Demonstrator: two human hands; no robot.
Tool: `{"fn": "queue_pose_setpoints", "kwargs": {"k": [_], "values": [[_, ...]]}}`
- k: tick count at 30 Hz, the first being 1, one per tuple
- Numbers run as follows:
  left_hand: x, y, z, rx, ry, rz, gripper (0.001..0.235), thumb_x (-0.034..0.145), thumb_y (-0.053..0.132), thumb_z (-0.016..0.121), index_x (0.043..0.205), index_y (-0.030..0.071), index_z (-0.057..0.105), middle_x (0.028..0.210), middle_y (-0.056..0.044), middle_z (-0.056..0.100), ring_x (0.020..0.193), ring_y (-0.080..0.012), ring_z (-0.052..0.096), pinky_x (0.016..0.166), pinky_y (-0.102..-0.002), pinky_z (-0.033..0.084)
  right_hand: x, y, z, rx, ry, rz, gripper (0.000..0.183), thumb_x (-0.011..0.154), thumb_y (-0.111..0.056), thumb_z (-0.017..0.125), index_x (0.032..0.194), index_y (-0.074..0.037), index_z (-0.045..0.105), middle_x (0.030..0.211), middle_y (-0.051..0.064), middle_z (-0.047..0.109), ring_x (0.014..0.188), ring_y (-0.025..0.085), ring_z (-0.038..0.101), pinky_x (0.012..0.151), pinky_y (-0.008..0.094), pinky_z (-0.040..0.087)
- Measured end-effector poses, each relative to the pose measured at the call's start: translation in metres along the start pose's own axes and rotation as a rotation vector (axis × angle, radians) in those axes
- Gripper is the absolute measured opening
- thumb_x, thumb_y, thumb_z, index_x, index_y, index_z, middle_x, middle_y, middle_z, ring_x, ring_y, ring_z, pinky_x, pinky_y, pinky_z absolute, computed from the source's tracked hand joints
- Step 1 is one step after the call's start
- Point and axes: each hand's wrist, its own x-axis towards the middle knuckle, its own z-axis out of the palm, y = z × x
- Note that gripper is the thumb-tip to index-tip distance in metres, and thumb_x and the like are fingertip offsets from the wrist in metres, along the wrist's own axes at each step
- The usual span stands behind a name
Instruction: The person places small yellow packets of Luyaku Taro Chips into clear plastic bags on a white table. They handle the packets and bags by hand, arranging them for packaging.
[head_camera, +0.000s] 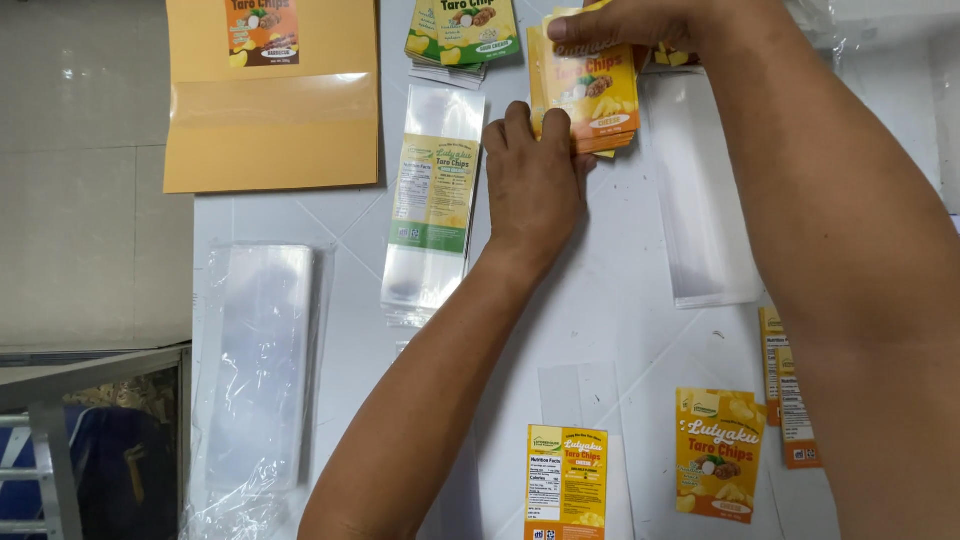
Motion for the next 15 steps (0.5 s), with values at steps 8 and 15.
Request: {"fn": "queue_pose_setpoints", "kwargs": {"k": [8,15], "values": [[-0.006,-0.002,-0.006,-0.081,-0.033,-0.01,0.035,0.085,0.028,0.079,0.103,0.01,0.054,0.127,-0.022,0.051,0.102,-0.0414,0.048,0.09,-0.048,0.044,-0.056,-0.021,0.008,0.173,0.01,0.014,0.06,0.086,-0.041,0.078,0.131,-0.016,0.048,0.128,0.005,0.072,0.109,0.017,0.073,0.092,0.032,0.062],[-0.03,0.005,-0.094,-0.426,-0.031,-0.056,0.092,0.083,0.063,0.071,0.144,0.001,0.039,0.145,-0.019,0.049,0.136,-0.0381,0.048,0.111,-0.051,0.044,-0.165,-0.018,0.01,-0.075,0.206,-0.247,0.034,0.092,-0.045,0.078,0.095,-0.016,0.061,0.083,-0.002,0.061,0.074,0.012,0.05,0.06,0.032,0.034]]}}
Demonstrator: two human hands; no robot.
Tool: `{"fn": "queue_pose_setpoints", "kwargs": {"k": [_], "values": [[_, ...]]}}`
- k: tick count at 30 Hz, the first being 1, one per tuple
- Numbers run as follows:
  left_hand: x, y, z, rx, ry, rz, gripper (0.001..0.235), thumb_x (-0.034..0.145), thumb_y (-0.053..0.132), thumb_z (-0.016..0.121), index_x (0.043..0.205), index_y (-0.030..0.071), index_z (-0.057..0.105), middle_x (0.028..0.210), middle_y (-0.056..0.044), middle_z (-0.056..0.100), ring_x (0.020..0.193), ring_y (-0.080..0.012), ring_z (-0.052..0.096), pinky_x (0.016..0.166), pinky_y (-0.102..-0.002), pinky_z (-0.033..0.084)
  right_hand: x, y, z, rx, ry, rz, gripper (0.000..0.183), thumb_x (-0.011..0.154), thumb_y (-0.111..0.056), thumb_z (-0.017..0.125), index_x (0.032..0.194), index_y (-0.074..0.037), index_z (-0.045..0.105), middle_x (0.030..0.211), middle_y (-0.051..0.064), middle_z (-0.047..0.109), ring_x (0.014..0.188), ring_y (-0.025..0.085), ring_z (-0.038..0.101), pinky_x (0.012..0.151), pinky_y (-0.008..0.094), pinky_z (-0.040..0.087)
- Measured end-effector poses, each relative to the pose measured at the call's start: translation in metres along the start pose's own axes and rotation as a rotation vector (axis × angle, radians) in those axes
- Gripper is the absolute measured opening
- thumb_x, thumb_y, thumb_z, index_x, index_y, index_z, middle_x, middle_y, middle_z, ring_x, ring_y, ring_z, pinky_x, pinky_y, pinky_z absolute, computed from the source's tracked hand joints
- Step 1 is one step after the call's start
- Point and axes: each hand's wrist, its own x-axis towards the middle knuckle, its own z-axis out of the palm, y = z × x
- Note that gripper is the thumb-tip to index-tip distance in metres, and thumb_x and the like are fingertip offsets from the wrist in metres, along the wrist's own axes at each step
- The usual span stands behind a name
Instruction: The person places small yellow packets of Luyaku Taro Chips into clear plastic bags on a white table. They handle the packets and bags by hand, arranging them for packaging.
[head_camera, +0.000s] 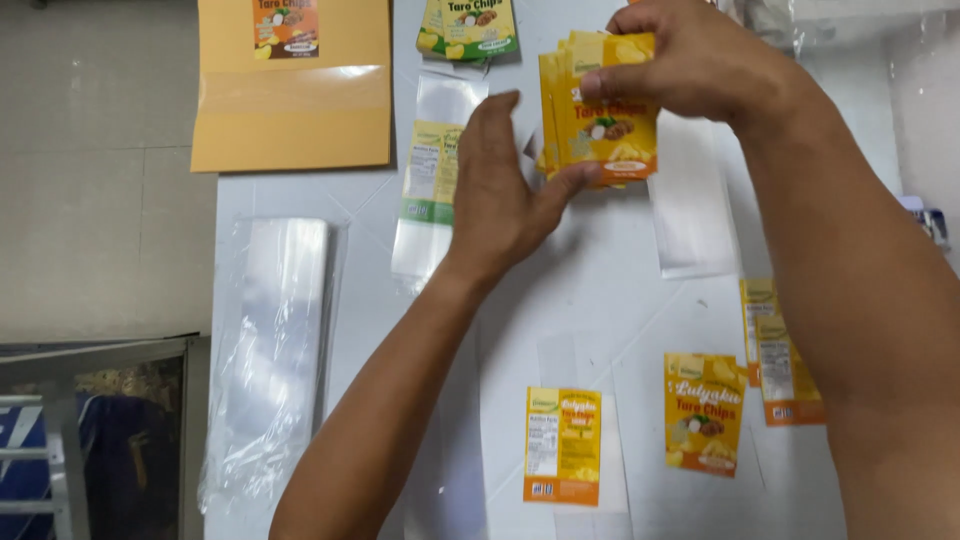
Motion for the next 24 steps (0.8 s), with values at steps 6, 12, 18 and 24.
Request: {"fn": "queue_pose_setpoints", "kwargs": {"k": [6,12,18,24], "values": [[-0.053,0.047,-0.045,-0.363,-0.455,-0.228,0.033,0.089,0.027,0.066,0.117,0.011,0.063,0.1,-0.004,0.075,0.088,-0.0163,0.073,0.072,-0.028,0.058,-0.12,-0.004,0.04,0.034,0.065,-0.33,0.021,0.092,-0.025,0.082,0.096,-0.009,0.069,0.075,0.0,0.063,0.066,0.011,0.051,0.061,0.028,0.04],[-0.076,0.053,-0.048,0.306,-0.415,0.301,0.032,0.067,-0.004,0.057,0.095,0.009,0.046,0.08,-0.01,0.063,0.064,-0.037,0.055,0.047,-0.049,0.033,-0.159,0.042,0.095,0.372,0.269,-0.485,0.018,0.095,-0.003,0.082,0.107,-0.006,0.069,0.098,0.001,0.067,0.093,0.011,0.06,0.086,0.026,0.049],[-0.096,0.004,0.007,0.659,-0.332,0.387,0.038,0.072,0.001,0.072,0.104,0.014,0.055,0.09,-0.008,0.063,0.077,-0.034,0.059,0.063,-0.045,0.049,-0.163,0.071,0.145,0.438,0.287,-0.351,0.057,0.088,-0.002,0.078,0.136,-0.013,0.049,0.131,0.013,0.064,0.119,0.021,0.064,0.102,0.033,0.051],[-0.098,0.017,-0.006,0.677,-0.208,0.495,0.052,0.063,-0.006,0.066,0.111,0.011,0.055,0.095,-0.008,0.06,0.085,-0.0331,0.055,0.077,-0.045,0.049,-0.169,0.069,0.151,0.42,0.444,-0.417,0.068,0.087,-0.001,0.065,0.147,-0.009,0.033,0.145,0.013,0.043,0.139,0.03,0.048,0.112,0.035,0.041]]}}
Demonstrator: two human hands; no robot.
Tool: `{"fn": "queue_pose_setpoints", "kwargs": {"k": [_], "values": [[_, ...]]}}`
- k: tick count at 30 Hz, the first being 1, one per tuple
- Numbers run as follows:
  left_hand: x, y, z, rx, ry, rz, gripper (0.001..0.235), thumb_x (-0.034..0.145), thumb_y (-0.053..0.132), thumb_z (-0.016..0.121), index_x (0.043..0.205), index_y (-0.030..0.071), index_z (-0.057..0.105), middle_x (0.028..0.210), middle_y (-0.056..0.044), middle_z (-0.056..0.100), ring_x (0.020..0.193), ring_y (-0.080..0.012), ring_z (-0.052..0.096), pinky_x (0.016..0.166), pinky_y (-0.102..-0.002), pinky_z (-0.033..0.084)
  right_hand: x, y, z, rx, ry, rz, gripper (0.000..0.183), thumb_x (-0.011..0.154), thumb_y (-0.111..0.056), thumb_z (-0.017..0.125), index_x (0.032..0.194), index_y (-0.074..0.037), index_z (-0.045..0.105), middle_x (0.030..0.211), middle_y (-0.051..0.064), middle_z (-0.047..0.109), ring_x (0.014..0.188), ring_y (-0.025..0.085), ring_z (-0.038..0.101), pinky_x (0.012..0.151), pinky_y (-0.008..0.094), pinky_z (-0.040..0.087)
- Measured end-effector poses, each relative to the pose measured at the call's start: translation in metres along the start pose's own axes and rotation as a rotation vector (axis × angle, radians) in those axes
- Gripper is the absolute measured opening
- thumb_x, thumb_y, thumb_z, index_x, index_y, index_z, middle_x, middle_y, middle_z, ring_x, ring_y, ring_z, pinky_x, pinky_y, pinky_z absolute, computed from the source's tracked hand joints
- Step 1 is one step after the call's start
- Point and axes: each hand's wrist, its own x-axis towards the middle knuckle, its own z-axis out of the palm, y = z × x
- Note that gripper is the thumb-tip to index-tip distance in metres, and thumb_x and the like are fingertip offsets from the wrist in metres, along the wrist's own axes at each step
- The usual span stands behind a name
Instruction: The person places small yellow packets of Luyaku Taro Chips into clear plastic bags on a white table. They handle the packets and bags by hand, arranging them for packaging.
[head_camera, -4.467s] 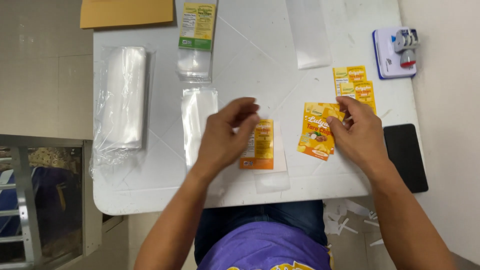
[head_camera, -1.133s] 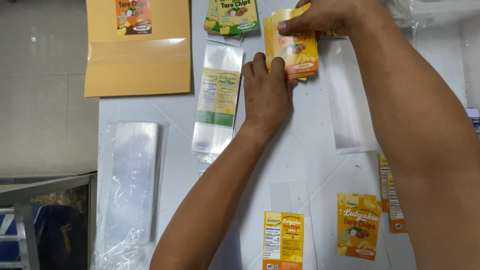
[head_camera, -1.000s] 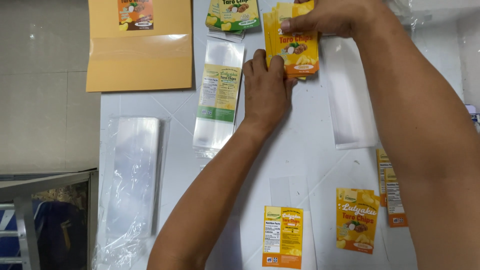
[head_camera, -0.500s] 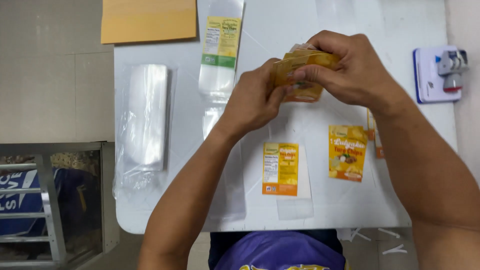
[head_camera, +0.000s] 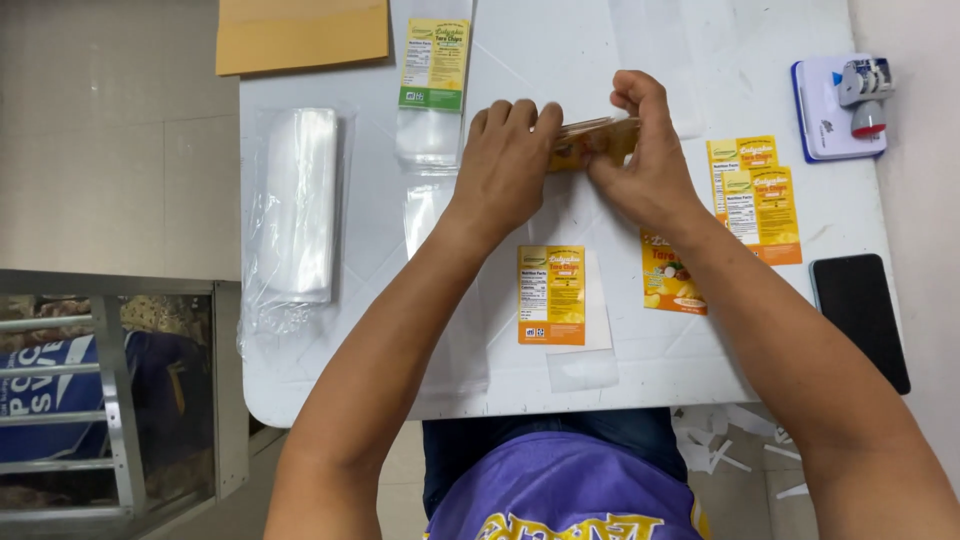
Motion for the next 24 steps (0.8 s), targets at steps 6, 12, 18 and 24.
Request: {"fn": "queue_pose_setpoints", "kwargs": {"k": [6,12,18,24], "values": [[-0.001,0.004,0.018,0.079,-0.026,0.015,0.042,0.069,-0.001,0.065,0.107,0.013,0.052,0.084,-0.004,0.059,0.071,-0.0294,0.057,0.066,-0.043,0.047,-0.005,0.003,0.0,-0.011,-0.011,0.127,0.082,0.094,-0.01,0.069,0.156,-0.024,0.018,0.148,0.02,0.046,0.128,0.028,0.058,0.102,0.037,0.048],[-0.004,0.002,0.021,-0.06,-0.028,-0.032,0.038,0.067,-0.006,0.063,0.099,0.011,0.05,0.084,-0.005,0.058,0.069,-0.0288,0.054,0.048,-0.042,0.042,-0.004,0.024,0.007,0.058,-0.076,0.131,0.085,0.101,-0.008,0.069,0.158,-0.024,0.009,0.134,0.013,0.056,0.115,0.021,0.064,0.105,0.034,0.05],[-0.01,0.002,0.02,-0.051,-0.079,-0.027,0.042,0.067,-0.009,0.064,0.101,0.012,0.05,0.085,-0.004,0.058,0.068,-0.0278,0.054,0.046,-0.042,0.044,-0.005,0.005,0.013,0.029,-0.065,0.097,0.08,0.089,0.008,0.052,0.157,-0.017,0.016,0.125,0.014,0.065,0.1,0.025,0.068,0.097,0.034,0.055],[-0.003,0.014,-0.039,-0.336,-0.348,-0.31,0.035,0.069,-0.003,0.058,0.098,0.012,0.046,0.09,-0.007,0.065,0.072,-0.0359,0.06,0.053,-0.049,0.042,0.007,-0.014,-0.007,0.119,-0.132,0.139,0.046,0.093,0.005,0.069,0.128,-0.012,0.045,0.103,0.004,0.062,0.096,0.014,0.062,0.084,0.028,0.052]]}}
